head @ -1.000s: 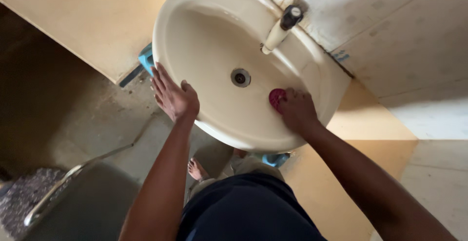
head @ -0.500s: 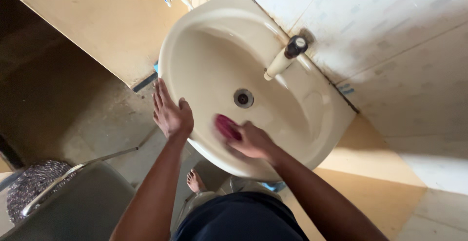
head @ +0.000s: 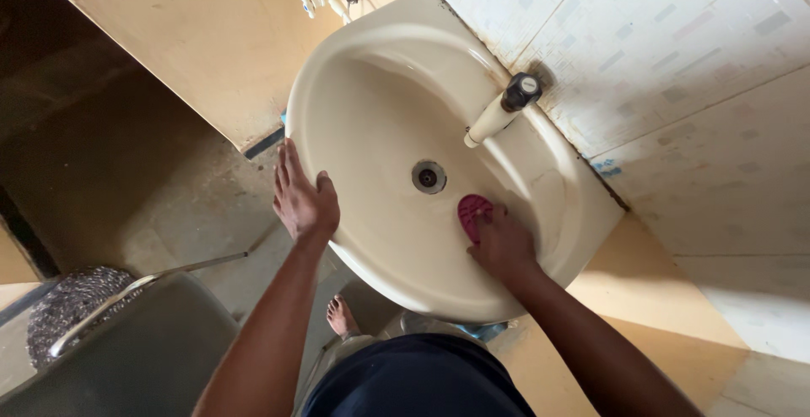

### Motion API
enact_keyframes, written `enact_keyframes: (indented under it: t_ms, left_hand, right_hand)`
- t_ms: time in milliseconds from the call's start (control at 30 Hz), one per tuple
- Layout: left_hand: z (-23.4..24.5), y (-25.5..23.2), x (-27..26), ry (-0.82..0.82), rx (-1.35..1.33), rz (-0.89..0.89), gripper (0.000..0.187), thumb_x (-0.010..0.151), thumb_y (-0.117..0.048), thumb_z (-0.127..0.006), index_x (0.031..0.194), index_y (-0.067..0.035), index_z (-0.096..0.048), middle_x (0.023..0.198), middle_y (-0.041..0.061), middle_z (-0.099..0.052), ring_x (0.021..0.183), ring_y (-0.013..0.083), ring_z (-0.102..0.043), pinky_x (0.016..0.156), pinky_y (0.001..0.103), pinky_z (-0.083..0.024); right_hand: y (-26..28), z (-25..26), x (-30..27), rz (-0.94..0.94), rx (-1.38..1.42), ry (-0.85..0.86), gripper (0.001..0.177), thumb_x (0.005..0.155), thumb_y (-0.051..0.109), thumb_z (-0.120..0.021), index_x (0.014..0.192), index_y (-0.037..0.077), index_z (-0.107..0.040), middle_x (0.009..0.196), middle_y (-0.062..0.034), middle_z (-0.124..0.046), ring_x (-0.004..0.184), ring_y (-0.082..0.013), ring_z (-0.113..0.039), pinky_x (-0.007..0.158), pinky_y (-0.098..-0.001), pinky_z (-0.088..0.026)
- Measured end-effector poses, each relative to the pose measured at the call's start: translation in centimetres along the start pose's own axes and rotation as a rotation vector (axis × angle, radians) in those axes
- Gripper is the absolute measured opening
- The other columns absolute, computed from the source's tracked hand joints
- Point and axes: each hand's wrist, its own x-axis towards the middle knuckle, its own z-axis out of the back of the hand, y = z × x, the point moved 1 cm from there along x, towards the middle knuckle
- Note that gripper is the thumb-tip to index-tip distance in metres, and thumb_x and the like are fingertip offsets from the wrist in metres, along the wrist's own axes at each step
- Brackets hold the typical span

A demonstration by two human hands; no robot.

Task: The person scrubs a white wall-mounted sink using a pink scrubbing brush. They repeatedly wet the brush under the tap and scrub the basin, faucet, and surrounding tiled wall.

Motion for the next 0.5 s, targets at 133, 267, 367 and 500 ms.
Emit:
enact_keyframes:
  t_ms: [133,267,367,500]
  left_hand:
    - [0.0,0.0,0.0,0.010,-0.008,-0.002,0.083,0.094,-0.020,-0.064,0.164,-0.023,-0.019,0.170,0.005,-0.026,0.155,0.0339,-0.024,0.119,0.061,-0.023]
    - [0.0,0.0,0.0,0.008,-0.016,0.001,0.084,0.093,-0.020,-0.064,0.164,-0.024,-0.019,0.170,0.005,-0.026,0.154,0.0352,-0.025,0.118,0.062,-0.024]
    - [0.1,0.1,-0.2,0.001,-0.026,-0.009,0.083,0.093,-0.020,-0.063,0.164,-0.024,-0.021,0.170,0.005,-0.027,0.154,0.0362,-0.027,0.118,0.062,-0.025]
    - [-0.1,0.3,-0.1,-0.029,-0.019,-0.037,0.082,0.093,-0.020,-0.064,0.164,-0.023,-0.022,0.169,0.007,-0.029,0.153,0.0360,-0.029,0.118,0.060,-0.026]
  right_hand:
    - [-0.2,-0.6,0.0,-0.020,0.004,0.088,0.068,0.082,0.034,-0.074,0.143,0.010,-0.054,0.143,-0.0223,-0.046,0.116,-0.0391,-0.062,0.095,-0.0487,-0.056]
    - [-0.5,-1.7,1.8,-0.005,-0.020,0.015,0.069,0.086,0.031,-0.070,0.150,0.017,-0.049,0.151,-0.0218,-0.040,0.128,-0.0402,-0.054,0.098,-0.0496,-0.054]
    - [0.1,-2.0,4.0,-0.067,-0.071,0.146,0.077,0.087,0.039,-0.072,0.154,0.018,-0.040,0.153,-0.0215,-0.035,0.134,-0.0401,-0.049,0.100,-0.0483,-0.053]
    - [1.0,-2.0,6.0,-0.026,-0.105,0.103,0.083,0.085,0.042,-0.077,0.154,0.017,-0.039,0.153,-0.0242,-0.033,0.133,-0.0416,-0.049,0.099,-0.0471,-0.054]
